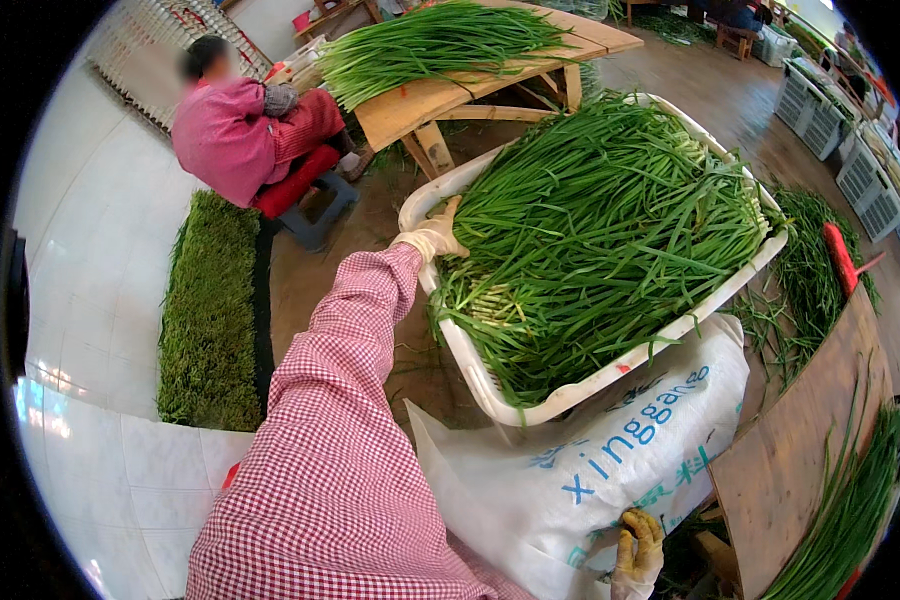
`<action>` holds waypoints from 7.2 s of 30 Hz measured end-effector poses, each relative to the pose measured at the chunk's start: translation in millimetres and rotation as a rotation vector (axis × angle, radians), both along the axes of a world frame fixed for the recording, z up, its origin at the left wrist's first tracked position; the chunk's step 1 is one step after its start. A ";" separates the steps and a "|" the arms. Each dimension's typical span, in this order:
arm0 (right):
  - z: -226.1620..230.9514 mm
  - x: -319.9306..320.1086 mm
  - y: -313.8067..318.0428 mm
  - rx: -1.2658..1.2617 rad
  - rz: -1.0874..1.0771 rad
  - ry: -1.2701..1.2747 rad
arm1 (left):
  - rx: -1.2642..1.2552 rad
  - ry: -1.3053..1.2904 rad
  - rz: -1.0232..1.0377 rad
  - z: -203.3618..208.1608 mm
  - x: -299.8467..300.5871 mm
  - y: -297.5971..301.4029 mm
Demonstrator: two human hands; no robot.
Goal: The person picks up bunches of green onions from a pile, removes individual yellowed or damaged leaves by hand, and places the sorted bunches into a white plastic crate.
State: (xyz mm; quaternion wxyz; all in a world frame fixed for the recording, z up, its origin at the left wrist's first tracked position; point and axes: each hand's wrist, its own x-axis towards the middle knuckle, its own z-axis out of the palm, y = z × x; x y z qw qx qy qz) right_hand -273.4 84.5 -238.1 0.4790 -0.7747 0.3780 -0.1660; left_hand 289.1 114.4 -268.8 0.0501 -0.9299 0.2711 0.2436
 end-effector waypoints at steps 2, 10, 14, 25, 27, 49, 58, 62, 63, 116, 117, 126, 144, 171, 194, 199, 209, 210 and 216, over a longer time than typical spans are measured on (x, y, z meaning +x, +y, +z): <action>0.0 0.8 2.9 -0.001 -0.032 0.007 | -0.015 0.071 0.016 7.3 2.9 -2.2; -2.0 -2.8 1.5 0.034 -0.070 0.025 | -0.053 0.090 0.004 -13.8 31.0 3.3; -17.6 -15.2 -0.8 0.102 -0.124 -0.017 | -0.101 0.145 0.030 4.0 12.6 -12.1; -18.3 -11.8 7.2 0.218 -0.155 -0.063 | -0.468 0.262 -0.066 38.3 44.3 -11.9; -20.1 -13.6 8.6 0.173 -0.173 -0.033 | -0.440 0.146 -0.196 30.8 44.6 -21.2; -53.6 -16.1 13.9 0.123 -0.188 -0.049 | -0.380 -0.104 0.007 -72.3 55.1 -14.3; -62.0 1.2 -3.2 -0.056 -0.128 -0.140 | -0.440 -0.263 -0.218 -60.0 57.9 24.2; -46.2 -3.8 10.8 0.011 -0.242 -0.121 | -0.219 -0.193 -0.199 2.8 12.0 21.9; -44.6 -7.8 14.4 0.165 -0.313 -0.121 | -0.171 -0.156 -0.151 12.9 2.3 13.0; -44.4 278.3 -79.3 1.538 0.053 -0.935 | -1.298 0.533 -0.019 46.9 -214.4 59.0; -36.9 276.4 -79.1 1.543 0.030 -0.944 | -1.418 0.669 0.137 39.1 -201.8 57.0; -13.7 268.2 -84.9 1.405 -0.011 -0.779 | -1.612 1.210 0.767 22.8 -167.0 -14.2; 114.3 158.3 -23.3 0.532 0.201 -0.502 | -1.838 1.191 0.360 150.0 -322.3 20.6; 56.7 -26.6 -12.9 0.793 -0.326 -0.374 | -1.067 1.667 0.146 77.4 -456.7 -29.3; 51.2 -192.1 -160.2 -0.752 -0.768 1.102 | -1.130 1.693 0.136 88.3 -456.3 -31.1; 51.9 -234.7 -168.6 -0.644 -0.816 1.271 | -1.096 1.698 0.221 86.0 -455.2 -30.8; 87.5 -134.3 -23.1 0.217 -0.578 -0.122 | -1.091 1.680 0.195 82.4 -459.8 -33.7; 74.7 -118.9 -19.9 0.481 -0.512 -0.126 | -1.116 1.657 0.186 82.7 -462.5 -33.7; 20.0 -73.2 -35.3 0.994 -0.382 -1.151 | -1.314 1.442 -0.160 65.6 -498.9 -34.9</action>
